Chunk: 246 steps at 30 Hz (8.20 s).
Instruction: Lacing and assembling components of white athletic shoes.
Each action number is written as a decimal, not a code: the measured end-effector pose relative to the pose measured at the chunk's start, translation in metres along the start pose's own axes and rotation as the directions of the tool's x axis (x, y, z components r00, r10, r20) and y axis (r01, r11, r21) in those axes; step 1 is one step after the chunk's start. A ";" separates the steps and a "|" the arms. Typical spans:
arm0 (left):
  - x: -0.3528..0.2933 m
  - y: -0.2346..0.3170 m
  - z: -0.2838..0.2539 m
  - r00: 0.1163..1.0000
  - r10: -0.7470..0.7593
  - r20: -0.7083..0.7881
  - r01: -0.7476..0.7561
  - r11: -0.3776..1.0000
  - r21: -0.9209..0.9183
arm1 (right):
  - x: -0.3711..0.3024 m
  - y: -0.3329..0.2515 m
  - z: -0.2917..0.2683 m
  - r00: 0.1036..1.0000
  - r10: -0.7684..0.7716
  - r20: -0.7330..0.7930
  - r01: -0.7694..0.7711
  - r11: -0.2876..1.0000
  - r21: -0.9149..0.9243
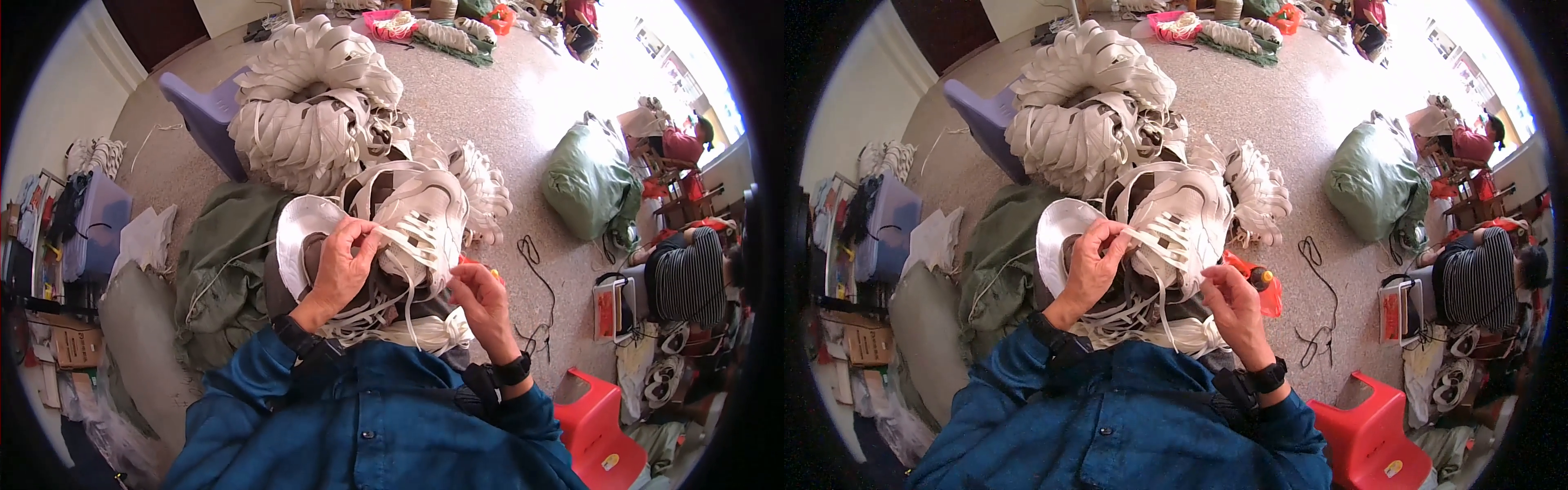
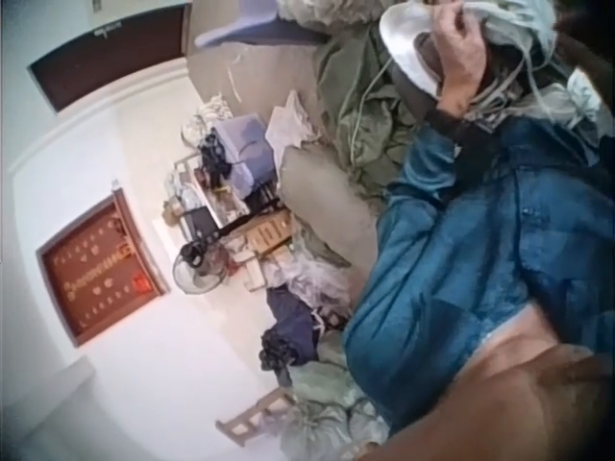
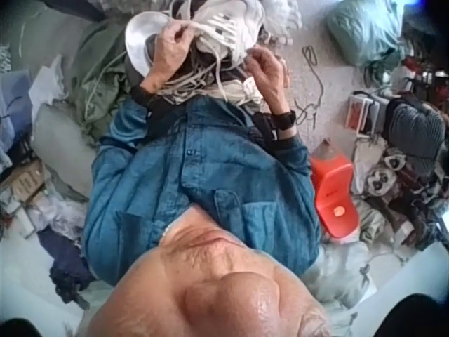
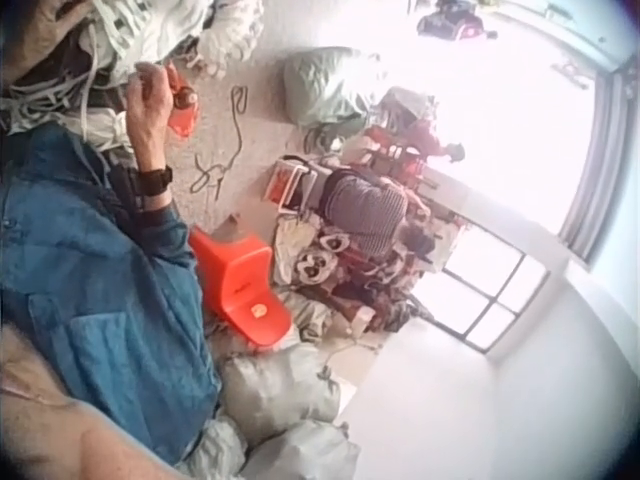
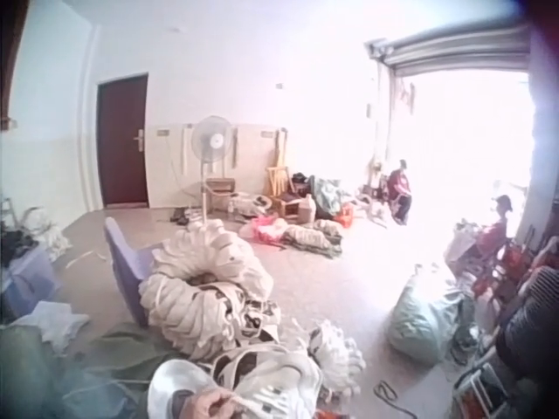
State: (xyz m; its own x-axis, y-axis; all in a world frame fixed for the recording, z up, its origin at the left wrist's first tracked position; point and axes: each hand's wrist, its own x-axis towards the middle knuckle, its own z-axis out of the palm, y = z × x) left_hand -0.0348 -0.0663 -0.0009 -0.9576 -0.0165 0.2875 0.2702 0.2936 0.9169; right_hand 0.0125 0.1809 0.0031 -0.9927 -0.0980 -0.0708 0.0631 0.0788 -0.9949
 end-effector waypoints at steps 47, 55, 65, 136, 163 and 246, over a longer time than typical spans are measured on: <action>-0.014 -0.007 0.006 0.985 -0.058 -0.165 0.031 0.986 -0.163 | 0.054 -0.036 -0.002 0.905 0.185 0.383 -0.156 0.982 -0.106; -0.021 -0.014 -0.006 0.995 -0.001 -0.097 -0.004 0.999 -0.051 | 0.040 -0.037 -0.007 0.982 0.109 0.156 -0.133 0.979 0.152; -0.045 -0.013 -0.060 0.957 0.047 0.285 -0.133 0.947 0.291 | 0.008 0.008 0.008 0.984 0.172 -0.054 -0.143 0.926 0.349; 0.015 0.000 -0.055 1.000 -0.016 0.000 0.016 0.988 0.151 | 0.028 0.030 0.038 0.964 -0.265 0.005 0.222 0.795 -0.564; 0.094 -0.088 -0.030 0.954 0.018 0.299 -0.084 0.974 0.211 | 0.032 0.033 0.036 0.943 -0.330 0.035 0.285 0.751 -0.596; -0.074 0.062 -0.112 0.835 -0.383 0.394 0.105 0.814 0.571 | -0.015 -0.024 -0.072 0.951 -0.155 0.266 -0.130 0.582 0.803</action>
State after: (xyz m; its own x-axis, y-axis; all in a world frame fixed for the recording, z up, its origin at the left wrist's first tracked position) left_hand 0.0635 -0.1537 0.0653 -0.9428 0.2501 -0.2205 0.0630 0.7831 0.6187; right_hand 0.0188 0.2521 0.0337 -0.9268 -0.3693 0.0679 0.2481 -0.7380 -0.6275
